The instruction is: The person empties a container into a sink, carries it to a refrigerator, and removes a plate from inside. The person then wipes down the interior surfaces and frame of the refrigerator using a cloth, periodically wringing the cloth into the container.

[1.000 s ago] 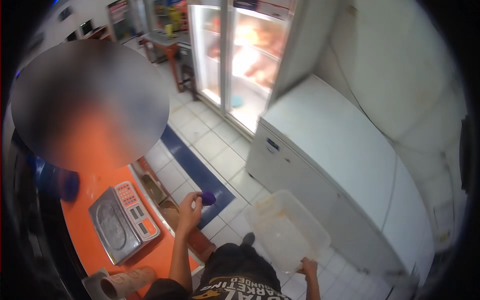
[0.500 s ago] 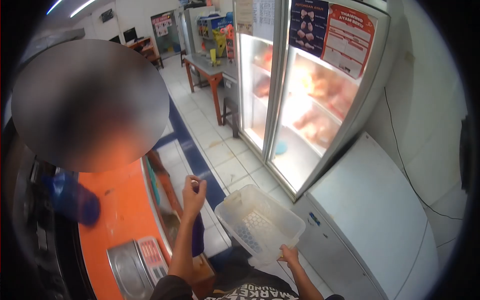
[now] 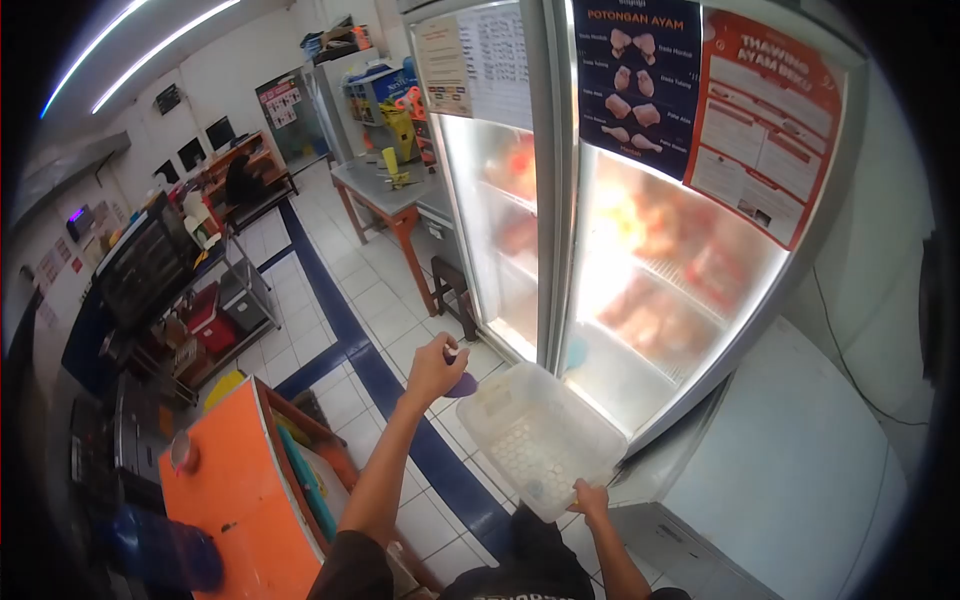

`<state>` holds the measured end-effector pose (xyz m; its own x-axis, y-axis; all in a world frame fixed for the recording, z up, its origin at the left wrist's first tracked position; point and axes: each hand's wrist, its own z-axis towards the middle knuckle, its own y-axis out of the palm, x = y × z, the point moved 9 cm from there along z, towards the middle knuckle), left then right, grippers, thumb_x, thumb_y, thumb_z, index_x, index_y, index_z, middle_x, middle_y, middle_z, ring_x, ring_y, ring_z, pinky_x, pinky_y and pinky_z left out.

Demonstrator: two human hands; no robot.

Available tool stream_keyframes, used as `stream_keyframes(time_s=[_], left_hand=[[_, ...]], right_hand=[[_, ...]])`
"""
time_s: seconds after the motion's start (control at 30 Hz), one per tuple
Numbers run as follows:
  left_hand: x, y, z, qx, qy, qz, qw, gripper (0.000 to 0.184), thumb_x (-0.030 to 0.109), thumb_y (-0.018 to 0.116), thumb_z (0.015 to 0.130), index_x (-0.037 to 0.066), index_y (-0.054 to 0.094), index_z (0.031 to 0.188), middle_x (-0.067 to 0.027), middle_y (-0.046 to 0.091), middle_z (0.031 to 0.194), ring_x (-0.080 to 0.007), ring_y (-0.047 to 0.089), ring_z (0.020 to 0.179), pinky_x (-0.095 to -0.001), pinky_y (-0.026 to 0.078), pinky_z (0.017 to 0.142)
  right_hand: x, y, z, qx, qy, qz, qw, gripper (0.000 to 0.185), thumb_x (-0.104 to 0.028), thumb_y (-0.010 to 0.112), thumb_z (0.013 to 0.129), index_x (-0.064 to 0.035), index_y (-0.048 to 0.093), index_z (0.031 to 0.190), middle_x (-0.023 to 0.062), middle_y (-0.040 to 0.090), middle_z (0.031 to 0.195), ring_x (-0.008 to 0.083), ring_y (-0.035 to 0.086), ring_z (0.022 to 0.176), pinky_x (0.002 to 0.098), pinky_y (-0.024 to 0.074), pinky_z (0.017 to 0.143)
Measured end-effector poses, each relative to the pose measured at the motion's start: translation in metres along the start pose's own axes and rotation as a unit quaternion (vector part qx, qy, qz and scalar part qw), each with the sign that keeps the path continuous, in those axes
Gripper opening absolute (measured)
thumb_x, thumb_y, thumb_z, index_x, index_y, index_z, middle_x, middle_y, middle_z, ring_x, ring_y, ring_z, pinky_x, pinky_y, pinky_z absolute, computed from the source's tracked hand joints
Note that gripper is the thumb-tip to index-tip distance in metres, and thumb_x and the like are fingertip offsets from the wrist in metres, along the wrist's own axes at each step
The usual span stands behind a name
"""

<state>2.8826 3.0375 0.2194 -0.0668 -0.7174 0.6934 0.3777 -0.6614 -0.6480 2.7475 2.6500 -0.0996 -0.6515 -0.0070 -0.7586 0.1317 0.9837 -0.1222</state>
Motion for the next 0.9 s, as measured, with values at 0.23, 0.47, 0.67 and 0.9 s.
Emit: stream_keyframes(time_s=[0.23, 0.47, 0.67, 0.9], left_hand=[[-0.020, 0.064, 0.126, -0.059, 0.038, 0.002, 0.998, 0.032, 0.027, 0.075, 0.083, -0.002, 0.062, 0.091, -0.0178, 0.067, 0.072, -0.0299, 0.066, 0.065, -0.0387, 0.050, 0.063], [-0.003, 0.159, 0.255, -0.081, 0.077, 0.006, 0.994, 0.065, 0.041, 0.079, 0.077, -0.005, 0.062, 0.120, -0.0238, 0.068, 0.108, -0.0354, 0.068, 0.098, -0.0417, 0.053, 0.087], [0.015, 0.217, 0.304, -0.114, 0.089, -0.094, 0.985, 0.062, 0.036, 0.077, 0.080, -0.005, 0.058, 0.123, -0.0232, 0.069, 0.112, -0.0357, 0.069, 0.099, -0.0425, 0.053, 0.087], [0.002, 0.228, 0.312, -0.162, 0.070, -0.203, 0.963, 0.043, 0.009, 0.062, 0.082, -0.002, 0.057, 0.124, -0.0150, 0.068, 0.102, -0.0201, 0.068, 0.082, -0.0317, 0.054, 0.072]], right_hand=[[-0.017, 0.029, 0.082, 0.088, 0.009, 0.112, 0.990, 0.038, -0.017, 0.064, 0.077, 0.0144, 0.060, 0.098, 0.0216, 0.066, 0.089, 0.0308, 0.069, 0.069, 0.0379, 0.0598, 0.048], [-0.031, -0.006, 0.133, 0.134, -0.032, -0.012, 0.990, 0.045, -0.014, 0.063, 0.076, 0.0118, 0.056, 0.112, 0.0207, 0.066, 0.095, 0.0315, 0.070, 0.077, 0.0421, 0.0594, 0.056], [-0.025, -0.024, 0.100, 0.233, -0.030, -0.109, 0.966, 0.046, -0.014, 0.065, 0.074, 0.0056, 0.057, 0.115, 0.0214, 0.067, 0.104, 0.0335, 0.068, 0.094, 0.0433, 0.0545, 0.081], [-0.019, -0.030, 0.037, 0.266, 0.042, -0.098, 0.958, 0.048, -0.015, 0.065, 0.073, 0.0052, 0.057, 0.116, 0.0210, 0.067, 0.107, 0.0334, 0.068, 0.095, 0.0439, 0.0543, 0.081]])
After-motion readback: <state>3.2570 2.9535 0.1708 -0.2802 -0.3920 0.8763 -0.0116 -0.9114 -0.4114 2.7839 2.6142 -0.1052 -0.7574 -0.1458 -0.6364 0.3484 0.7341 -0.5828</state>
